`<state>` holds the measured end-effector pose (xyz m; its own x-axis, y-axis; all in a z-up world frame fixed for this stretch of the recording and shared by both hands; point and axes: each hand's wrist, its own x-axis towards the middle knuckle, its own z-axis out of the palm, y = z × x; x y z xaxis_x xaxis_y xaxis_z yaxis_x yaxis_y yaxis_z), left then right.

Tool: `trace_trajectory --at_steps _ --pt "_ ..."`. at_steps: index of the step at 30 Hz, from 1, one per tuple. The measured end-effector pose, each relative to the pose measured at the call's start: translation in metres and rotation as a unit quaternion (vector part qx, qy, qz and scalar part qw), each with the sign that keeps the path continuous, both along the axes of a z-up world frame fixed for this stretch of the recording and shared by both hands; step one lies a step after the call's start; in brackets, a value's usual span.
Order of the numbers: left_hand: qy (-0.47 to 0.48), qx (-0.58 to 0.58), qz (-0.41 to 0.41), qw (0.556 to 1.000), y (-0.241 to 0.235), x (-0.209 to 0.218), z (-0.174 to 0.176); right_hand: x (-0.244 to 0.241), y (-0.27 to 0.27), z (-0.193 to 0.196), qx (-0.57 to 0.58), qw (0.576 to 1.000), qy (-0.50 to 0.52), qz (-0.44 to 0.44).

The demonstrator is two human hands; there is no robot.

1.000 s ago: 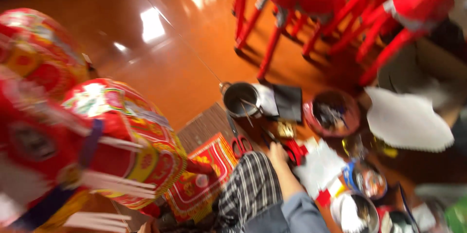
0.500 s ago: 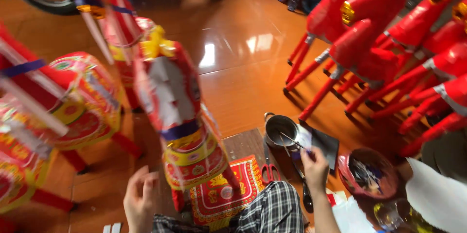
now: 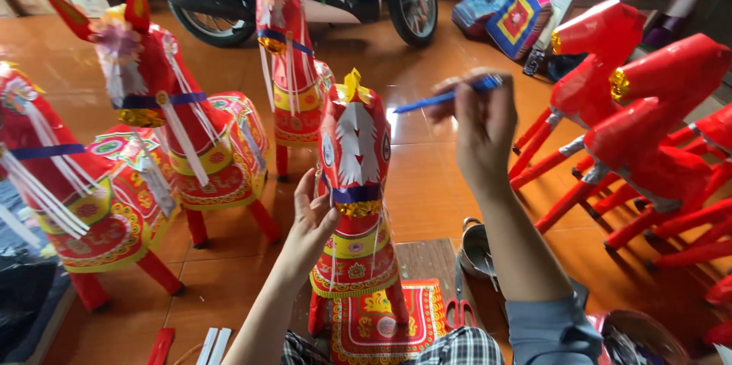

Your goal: Assembling and decorating traditional paper horses using glue and paper strips

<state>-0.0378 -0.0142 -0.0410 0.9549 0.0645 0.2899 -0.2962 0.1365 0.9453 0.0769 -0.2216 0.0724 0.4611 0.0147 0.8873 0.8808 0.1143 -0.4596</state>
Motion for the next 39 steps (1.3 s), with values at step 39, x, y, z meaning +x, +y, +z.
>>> trace_trajectory --at_steps 39 --pt "0.141 -0.125 0.045 0.981 -0.021 0.010 0.031 0.052 0.061 0.021 -0.165 0.976 0.086 -0.115"
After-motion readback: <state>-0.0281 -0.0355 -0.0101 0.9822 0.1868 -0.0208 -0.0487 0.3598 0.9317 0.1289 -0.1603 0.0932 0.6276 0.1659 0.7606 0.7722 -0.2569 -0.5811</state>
